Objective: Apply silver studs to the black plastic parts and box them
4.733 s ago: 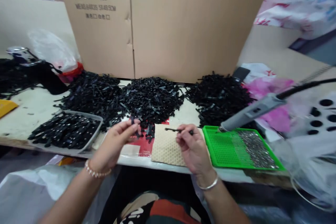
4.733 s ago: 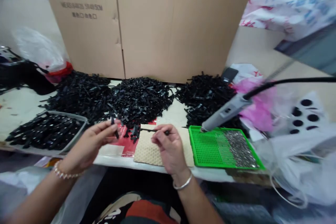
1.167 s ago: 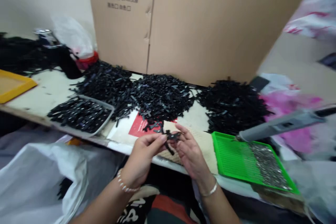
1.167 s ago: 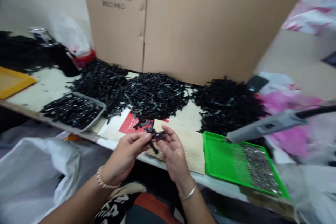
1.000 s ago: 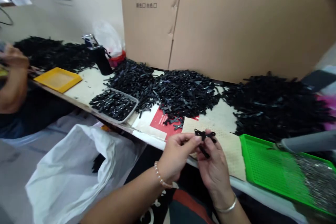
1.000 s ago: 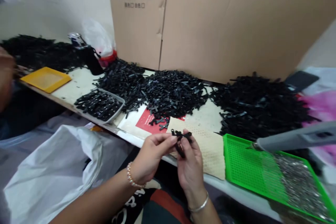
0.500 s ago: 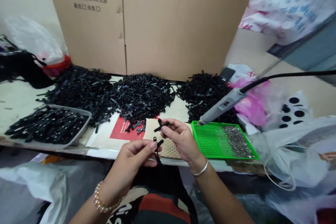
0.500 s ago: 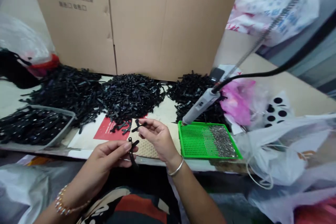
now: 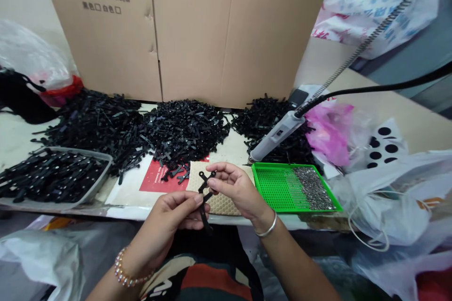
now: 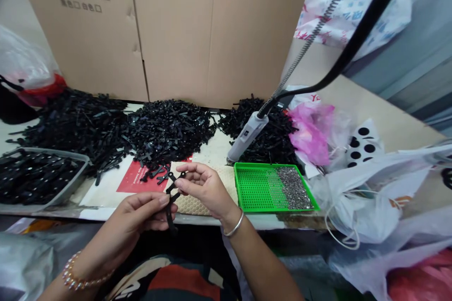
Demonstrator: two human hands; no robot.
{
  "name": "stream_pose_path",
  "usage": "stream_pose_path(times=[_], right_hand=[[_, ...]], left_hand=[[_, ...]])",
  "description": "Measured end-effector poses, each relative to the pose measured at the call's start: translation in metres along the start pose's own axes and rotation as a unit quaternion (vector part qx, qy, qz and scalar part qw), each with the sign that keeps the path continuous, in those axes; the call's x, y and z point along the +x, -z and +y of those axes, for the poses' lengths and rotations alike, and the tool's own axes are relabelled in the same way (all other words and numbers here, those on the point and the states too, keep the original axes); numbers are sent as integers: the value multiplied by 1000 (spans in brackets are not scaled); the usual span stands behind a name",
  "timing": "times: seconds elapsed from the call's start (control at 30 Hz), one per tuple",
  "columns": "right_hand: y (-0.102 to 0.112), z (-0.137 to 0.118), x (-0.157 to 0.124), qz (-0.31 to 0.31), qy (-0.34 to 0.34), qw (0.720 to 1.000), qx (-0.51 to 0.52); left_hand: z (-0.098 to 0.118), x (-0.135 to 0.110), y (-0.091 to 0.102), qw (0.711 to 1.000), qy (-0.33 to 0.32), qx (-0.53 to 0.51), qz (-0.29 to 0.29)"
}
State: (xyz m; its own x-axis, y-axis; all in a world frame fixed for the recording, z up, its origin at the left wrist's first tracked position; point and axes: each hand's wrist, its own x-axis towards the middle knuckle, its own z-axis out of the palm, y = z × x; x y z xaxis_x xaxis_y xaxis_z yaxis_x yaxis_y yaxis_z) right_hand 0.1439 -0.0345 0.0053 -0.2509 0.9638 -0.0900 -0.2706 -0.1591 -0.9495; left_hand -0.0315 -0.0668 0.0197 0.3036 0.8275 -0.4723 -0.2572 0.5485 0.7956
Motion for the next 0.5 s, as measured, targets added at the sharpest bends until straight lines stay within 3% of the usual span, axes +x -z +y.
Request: stream_pose_path(times=[0.5], right_hand=[[10,3,8,-29,-52,996,65]], left_hand=[[0,10,2,999,23,26,-1]])
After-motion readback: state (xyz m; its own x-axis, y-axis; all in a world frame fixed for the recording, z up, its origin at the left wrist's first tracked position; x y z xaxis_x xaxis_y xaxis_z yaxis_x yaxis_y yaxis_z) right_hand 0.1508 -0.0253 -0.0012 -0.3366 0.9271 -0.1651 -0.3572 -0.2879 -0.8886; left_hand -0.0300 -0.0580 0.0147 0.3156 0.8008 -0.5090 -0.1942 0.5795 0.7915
